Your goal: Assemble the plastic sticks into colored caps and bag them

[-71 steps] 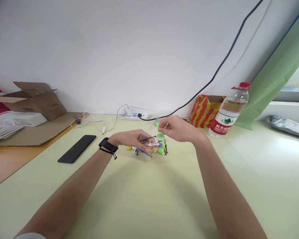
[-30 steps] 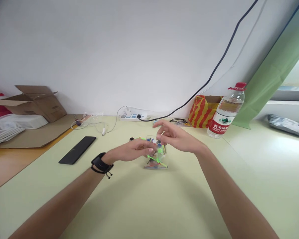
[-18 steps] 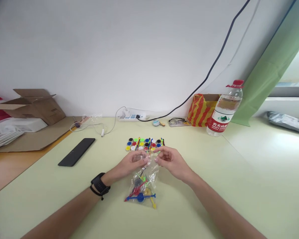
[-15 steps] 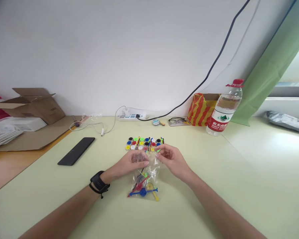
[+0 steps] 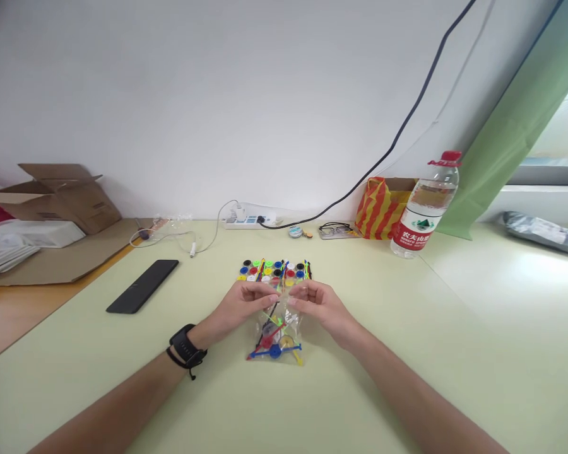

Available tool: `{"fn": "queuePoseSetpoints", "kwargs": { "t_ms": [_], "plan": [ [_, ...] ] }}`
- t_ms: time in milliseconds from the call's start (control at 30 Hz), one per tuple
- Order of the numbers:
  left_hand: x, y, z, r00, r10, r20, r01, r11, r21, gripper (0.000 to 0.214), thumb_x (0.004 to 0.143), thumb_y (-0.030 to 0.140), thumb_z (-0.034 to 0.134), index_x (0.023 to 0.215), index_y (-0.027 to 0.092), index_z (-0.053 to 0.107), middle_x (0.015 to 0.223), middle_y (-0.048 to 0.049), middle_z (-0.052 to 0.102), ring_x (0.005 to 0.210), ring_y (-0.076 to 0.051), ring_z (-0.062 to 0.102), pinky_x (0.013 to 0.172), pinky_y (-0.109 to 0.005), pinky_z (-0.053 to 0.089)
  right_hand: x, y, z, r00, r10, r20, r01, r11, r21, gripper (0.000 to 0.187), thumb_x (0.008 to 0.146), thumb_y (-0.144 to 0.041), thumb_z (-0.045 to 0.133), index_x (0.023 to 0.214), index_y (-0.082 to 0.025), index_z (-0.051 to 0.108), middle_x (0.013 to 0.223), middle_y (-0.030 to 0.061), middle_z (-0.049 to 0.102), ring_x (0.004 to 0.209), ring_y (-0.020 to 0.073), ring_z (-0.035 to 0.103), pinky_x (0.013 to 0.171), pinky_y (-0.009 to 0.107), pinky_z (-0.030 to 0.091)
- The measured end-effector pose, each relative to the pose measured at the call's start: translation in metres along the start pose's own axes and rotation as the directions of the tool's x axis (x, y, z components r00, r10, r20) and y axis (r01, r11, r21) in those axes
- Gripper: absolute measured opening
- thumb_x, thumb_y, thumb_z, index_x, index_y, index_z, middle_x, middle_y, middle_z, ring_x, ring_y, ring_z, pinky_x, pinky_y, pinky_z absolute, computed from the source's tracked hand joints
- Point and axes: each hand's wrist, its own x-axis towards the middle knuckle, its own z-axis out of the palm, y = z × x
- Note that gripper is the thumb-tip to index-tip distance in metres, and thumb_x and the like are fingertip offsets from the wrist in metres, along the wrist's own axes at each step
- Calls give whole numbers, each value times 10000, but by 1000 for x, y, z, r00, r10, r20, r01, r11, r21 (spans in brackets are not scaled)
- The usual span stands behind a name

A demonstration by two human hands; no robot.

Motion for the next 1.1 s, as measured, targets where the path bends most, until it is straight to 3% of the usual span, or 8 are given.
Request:
{"fn": "queuePoseSetpoints", "kwargs": {
  "t_ms": [133,300,567,767,833,1000,1100],
  "plan": [
    [-3,3,11,998,39,-49,-42,997,-63,185,812,325,828,821,149,772,783,-43,731,722,-144,635,690,-256,499,-1,2,10,999,12,44,-18,991,136,348,736,-319,866,1034,-225,713,1063,65,743,1010,228,664,900,366,487],
    [-6,4,25,981,154,-116,-150,988,46,195,855,322,784,768,148,775,735,-44,701,717,-147,597,697,-269,472,0,8,24,999,24,-30,-16,969,246,317,705,-245,838,969,-220,666,864,29,742,875,207,673,858,359,491],
    [-7,9,21,984,150,-100,-142,987,76,203,863,319,768,747,153,757,711,-35,692,670,-138,575,649,-259,459,-4,3,29,988,-73,-136,87,991,101,144,667,-147,638,778,-209,572,701,-35,590,704,141,521,685,273,414],
    [-4,9,12,980,130,-150,-121,990,68,254,846,344,783,714,142,704,674,-16,636,647,-124,535,620,-245,438,-5,6,28,986,-92,-140,104,991,80,157,693,-176,636,821,-218,554,733,-49,525,680,130,466,643,266,374],
    [-4,9,9,987,103,-124,-97,994,59,246,857,357,771,753,143,709,706,-16,641,662,-124,547,636,-245,449,-4,8,26,986,-101,-130,108,993,44,147,704,-195,662,815,-215,568,752,-41,539,694,137,486,659,275,390],
    [-6,12,6,996,26,88,-32,997,77,201,836,340,790,923,162,756,864,-46,708,770,-157,622,709,-261,495,-3,5,16,986,-111,-125,101,992,-78,94,753,-268,693,787,-215,623,759,-13,586,730,167,535,691,301,414],
    [-7,11,7,997,21,79,-26,997,70,184,835,331,787,887,158,752,875,-60,718,799,-177,649,728,-273,512,-4,-2,13,987,-119,-103,115,992,-49,167,765,-331,740,840,-228,632,855,13,655,828,197,590,766,325,447]
  ]
}}
